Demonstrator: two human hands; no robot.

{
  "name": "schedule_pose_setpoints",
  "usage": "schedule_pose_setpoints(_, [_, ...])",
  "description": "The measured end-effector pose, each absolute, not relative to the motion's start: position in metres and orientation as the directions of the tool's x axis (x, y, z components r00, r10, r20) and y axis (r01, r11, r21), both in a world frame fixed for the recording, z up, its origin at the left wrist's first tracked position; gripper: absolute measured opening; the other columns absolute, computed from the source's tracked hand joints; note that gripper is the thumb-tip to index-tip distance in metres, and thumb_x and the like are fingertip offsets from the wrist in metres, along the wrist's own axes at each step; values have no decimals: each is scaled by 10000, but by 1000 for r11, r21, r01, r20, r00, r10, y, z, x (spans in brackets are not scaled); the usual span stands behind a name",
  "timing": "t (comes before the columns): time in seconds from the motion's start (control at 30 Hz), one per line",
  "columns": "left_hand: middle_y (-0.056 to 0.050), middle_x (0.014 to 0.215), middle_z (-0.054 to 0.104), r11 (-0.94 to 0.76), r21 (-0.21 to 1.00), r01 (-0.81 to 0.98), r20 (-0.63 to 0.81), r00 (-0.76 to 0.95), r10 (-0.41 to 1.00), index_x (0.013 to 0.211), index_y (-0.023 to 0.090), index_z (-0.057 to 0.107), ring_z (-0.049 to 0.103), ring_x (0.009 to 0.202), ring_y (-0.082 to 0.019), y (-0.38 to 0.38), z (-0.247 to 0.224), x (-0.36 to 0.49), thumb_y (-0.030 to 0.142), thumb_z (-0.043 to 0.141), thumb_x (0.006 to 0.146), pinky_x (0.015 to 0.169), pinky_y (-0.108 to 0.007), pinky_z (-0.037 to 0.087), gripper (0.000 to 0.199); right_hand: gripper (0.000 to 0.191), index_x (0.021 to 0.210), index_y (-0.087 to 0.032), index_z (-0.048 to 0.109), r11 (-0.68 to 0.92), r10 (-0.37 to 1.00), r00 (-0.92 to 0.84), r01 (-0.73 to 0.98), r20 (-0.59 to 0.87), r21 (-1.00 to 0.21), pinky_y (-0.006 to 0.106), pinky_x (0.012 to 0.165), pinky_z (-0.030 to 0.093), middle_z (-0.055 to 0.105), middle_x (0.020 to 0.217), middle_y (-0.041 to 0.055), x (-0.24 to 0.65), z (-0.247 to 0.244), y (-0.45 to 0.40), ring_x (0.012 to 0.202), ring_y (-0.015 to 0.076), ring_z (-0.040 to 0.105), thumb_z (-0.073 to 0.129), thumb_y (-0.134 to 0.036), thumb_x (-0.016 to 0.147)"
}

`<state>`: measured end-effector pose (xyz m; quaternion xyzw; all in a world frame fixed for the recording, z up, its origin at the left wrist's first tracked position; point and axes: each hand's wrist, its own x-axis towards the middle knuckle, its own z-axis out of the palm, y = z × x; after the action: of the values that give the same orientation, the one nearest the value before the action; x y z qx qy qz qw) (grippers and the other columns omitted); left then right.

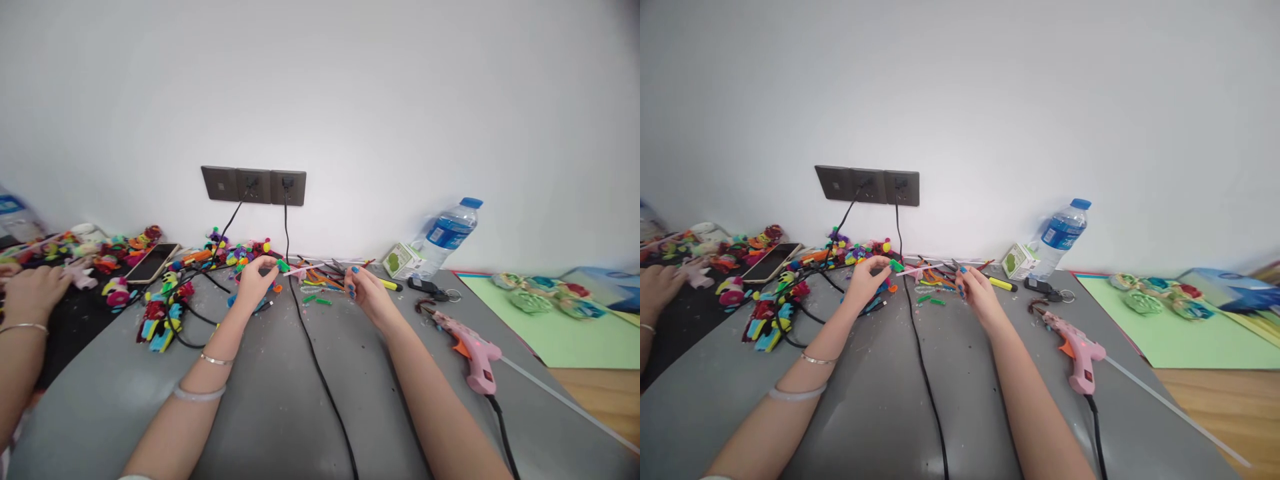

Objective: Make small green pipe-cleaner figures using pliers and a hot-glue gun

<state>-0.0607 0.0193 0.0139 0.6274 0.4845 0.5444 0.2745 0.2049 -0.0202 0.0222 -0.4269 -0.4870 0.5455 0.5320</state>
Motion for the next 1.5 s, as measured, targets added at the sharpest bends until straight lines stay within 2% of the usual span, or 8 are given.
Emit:
schedule_pose_setpoints(0.43, [-51, 775, 703, -309, 941, 142, 327, -130, 936, 781, 142, 672, 659, 738, -174, 31, 12, -75, 347, 759, 635, 767, -311, 533, 267, 499, 733, -251, 458, -51, 995, -96, -238, -29, -970, 277, 487, 246, 371, 559, -56, 208, 19, -15, 495, 124, 335, 670, -701, 691])
schedule_pose_setpoints(0.6, [-72, 863, 719, -399, 908, 128, 419, -279, 864, 840, 150, 667, 679, 839, -196, 30, 16, -81, 354, 727, 695, 833, -324, 538, 257, 500, 719, -248, 451, -77, 989, -144, -323, -32, -943, 268, 477, 297, 355, 541, -67, 209, 23, -17, 467, 109, 330, 714, -672, 680])
schedule_pose_setpoints(0.77, [-79, 934, 695, -501, 822, 273, 569, -331, 753, 904, 152, 627, 667, 934, -207, 25, 21, -82, 305, 644, 761, 904, -337, 519, 210, 514, 699, -239, 455, -84, 988, -149, -351, -33, -933, 254, 465, 299, 357, 529, -75, 209, 24, -17, 463, 102, 316, 748, -660, 656])
schedule_pose_setpoints(0.9, [-97, 1030, 673, -490, 723, 487, 646, -223, 730, 970, 177, 567, 645, 1046, -229, 20, 19, -78, 278, 531, 856, 966, -372, 490, 156, 492, 697, -236, 470, -82, 988, -149, -348, -32, -934, 246, 461, 285, 355, 532, -74, 209, 22, -17, 463, 99, 309, 735, -651, 681])
schedule_pose_setpoints(1.0, [-137, 1154, 653, -368, 653, 662, 602, -158, 783, 1012, 190, 508, 642, 1079, -253, 17, 16, -74, 204, 443, 887, 1040, -468, 428, 141, 475, 693, -233, 474, -66, 989, -148, -313, -20, -947, 243, 471, 292, 356, 540, -70, 209, 21, -17, 472, 98, 322, 720, -639, 707])
schedule_pose_setpoints(1.13, [-141, 1115, 672, -140, 531, 836, 455, -141, 879, 1003, 195, 456, 646, 1061, -300, 14, 12, -68, 153, 395, 897, 1098, -664, 257, 130, 472, 690, -229, 474, -50, 989, -149, -272, -9, -961, 243, 476, 294, 367, 544, -67, 208, 20, -18, 480, 99, 335, 706, -639, 716])
schedule_pose_setpoints(1.3, [-135, 1105, 668, -105, 475, 874, 413, -116, 903, 1012, 198, 429, 649, 1040, -296, 15, 9, -66, 159, 378, 910, 1079, -693, 256, 120, 468, 696, -233, 456, -40, 987, -158, -249, 0, -968, 242, 472, 299, 361, 536, -72, 208, 20, -19, 468, 97, 326, 675, -644, 740])
schedule_pose_setpoints(1.5, [-123, 1038, 675, -246, 621, 744, 539, -177, 823, 1006, 200, 434, 651, 983, -267, 16, 12, -70, 166, 424, 895, 1067, -576, 352, 116, 476, 687, -237, 434, -13, 991, -134, -231, 18, -973, 245, 458, 289, 338, 522, -77, 208, 21, -17, 450, 95, 304, 646, -658, 755])
